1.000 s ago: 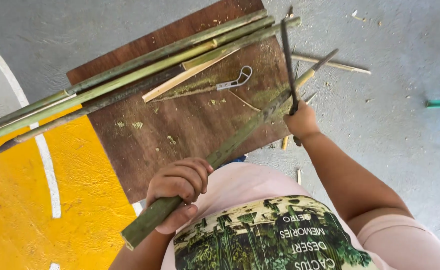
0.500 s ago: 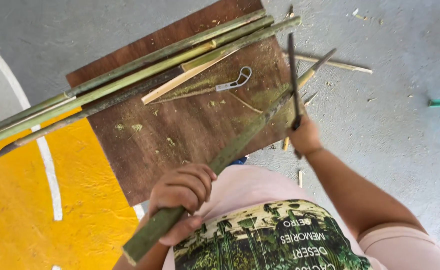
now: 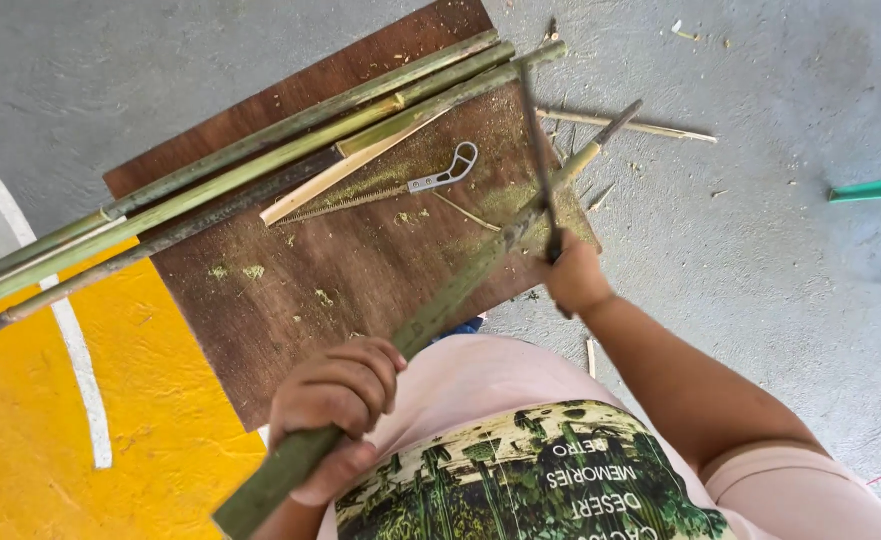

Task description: Shaving and stripping the outer layer of bamboo poles using a machete.

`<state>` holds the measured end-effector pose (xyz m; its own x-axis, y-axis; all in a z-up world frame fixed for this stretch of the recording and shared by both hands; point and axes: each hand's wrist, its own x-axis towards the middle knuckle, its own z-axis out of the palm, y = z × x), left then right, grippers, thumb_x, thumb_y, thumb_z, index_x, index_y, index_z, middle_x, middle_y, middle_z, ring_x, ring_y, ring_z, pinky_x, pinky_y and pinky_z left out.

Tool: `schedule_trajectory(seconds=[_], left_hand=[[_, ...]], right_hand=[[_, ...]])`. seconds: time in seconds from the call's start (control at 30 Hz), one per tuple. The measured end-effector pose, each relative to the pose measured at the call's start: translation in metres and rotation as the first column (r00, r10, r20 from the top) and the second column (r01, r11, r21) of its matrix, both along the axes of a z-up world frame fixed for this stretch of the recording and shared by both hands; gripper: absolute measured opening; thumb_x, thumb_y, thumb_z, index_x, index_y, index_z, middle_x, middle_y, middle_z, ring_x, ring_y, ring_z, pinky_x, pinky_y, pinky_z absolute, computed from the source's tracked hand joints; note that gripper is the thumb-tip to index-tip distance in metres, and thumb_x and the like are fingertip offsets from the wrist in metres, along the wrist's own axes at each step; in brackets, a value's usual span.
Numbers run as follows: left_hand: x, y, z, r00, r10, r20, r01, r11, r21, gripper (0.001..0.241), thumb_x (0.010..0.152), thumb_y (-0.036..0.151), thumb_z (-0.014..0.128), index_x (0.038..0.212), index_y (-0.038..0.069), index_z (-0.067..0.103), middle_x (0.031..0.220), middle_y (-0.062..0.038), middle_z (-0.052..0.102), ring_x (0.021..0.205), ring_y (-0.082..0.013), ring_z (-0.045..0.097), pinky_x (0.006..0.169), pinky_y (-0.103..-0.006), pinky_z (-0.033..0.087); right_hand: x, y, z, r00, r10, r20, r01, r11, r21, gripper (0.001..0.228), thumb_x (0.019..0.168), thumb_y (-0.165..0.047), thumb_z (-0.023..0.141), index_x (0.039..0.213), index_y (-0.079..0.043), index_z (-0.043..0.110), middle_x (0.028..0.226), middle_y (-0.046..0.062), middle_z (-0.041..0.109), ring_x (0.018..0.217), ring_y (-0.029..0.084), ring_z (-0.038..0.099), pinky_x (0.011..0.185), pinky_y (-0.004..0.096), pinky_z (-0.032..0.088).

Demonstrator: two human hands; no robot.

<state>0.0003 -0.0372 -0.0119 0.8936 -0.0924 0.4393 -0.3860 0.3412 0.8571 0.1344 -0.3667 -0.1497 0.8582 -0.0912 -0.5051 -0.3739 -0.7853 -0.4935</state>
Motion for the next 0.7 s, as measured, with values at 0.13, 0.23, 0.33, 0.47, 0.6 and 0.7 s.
schedule_trajectory(seconds=[0.13,0.23,0.33,0.47,0.6,0.7], left_hand=[[0.000,0.014,-0.001,1.000,-0.021,-0.012,0.020,0.999,-0.029,0.023,0.078,0.026,0.070,0.070,0.012,0.053,0.062,-0.003,0.055,0.067,-0.0220,0.062,0.083,-0.0463,0.056],[0.001,0.019,-0.013,1.000,-0.030,0.010,0.030,0.998,-0.050,0.023,0.080,0.025,0.069,0.072,0.012,0.052,0.065,-0.002,0.054,0.067,-0.0223,0.062,0.086,-0.0461,0.053],[-0.008,0.026,-0.022,0.999,0.019,-0.043,-0.023,0.995,-0.098,0.023,0.081,0.024,0.070,0.074,0.010,0.053,0.068,-0.003,0.055,0.070,-0.0227,0.061,0.089,-0.0471,0.051],[-0.003,0.027,-0.026,1.000,-0.023,0.017,0.024,0.997,-0.068,0.023,0.083,0.022,0.070,0.076,0.011,0.052,0.071,-0.005,0.057,0.076,-0.0248,0.062,0.094,-0.0497,0.051],[-0.013,0.022,-0.029,0.985,0.100,-0.144,-0.130,0.968,-0.217,0.023,0.086,0.023,0.071,0.078,0.008,0.055,0.068,-0.008,0.057,0.073,-0.0260,0.060,0.094,-0.0485,0.048],[-0.012,0.026,-0.036,0.986,0.099,-0.136,-0.128,0.966,-0.225,0.023,0.085,0.022,0.071,0.078,0.008,0.055,0.072,-0.008,0.057,0.079,-0.0280,0.059,0.100,-0.0505,0.046]], right_hand=[[-0.035,0.019,-0.001,0.969,0.225,0.102,-0.237,0.963,0.127,0.021,0.089,-0.016,0.075,0.095,-0.001,0.061,0.078,0.019,0.067,0.068,0.029,0.065,0.064,0.045,0.056],[-0.006,-0.012,-0.042,0.957,0.222,0.189,-0.238,0.969,0.066,0.019,0.089,-0.014,0.075,0.098,-0.001,0.064,0.080,0.020,0.068,0.071,0.030,0.067,0.068,0.044,0.057],[0.008,-0.035,-0.070,0.987,0.083,0.138,-0.085,0.996,0.011,0.023,0.087,-0.014,0.076,0.101,0.000,0.064,0.084,0.019,0.071,0.074,0.029,0.069,0.069,0.044,0.058],[0.001,0.021,0.016,0.963,-0.149,-0.225,0.174,0.980,0.094,0.021,0.090,-0.018,0.068,0.105,-0.005,0.061,0.090,0.017,0.075,0.070,0.035,0.066,0.062,0.053,0.054],[-0.036,0.012,-0.034,0.954,0.209,0.215,-0.244,0.959,0.148,0.022,0.084,-0.012,0.072,0.099,0.002,0.062,0.081,0.024,0.070,0.070,0.032,0.071,0.066,0.047,0.057],[-0.012,-0.001,-0.046,0.865,0.391,0.314,-0.434,0.898,0.076,0.013,0.088,-0.013,0.070,0.090,-0.002,0.066,0.078,0.023,0.069,0.069,0.034,0.069,0.068,0.047,0.058]])
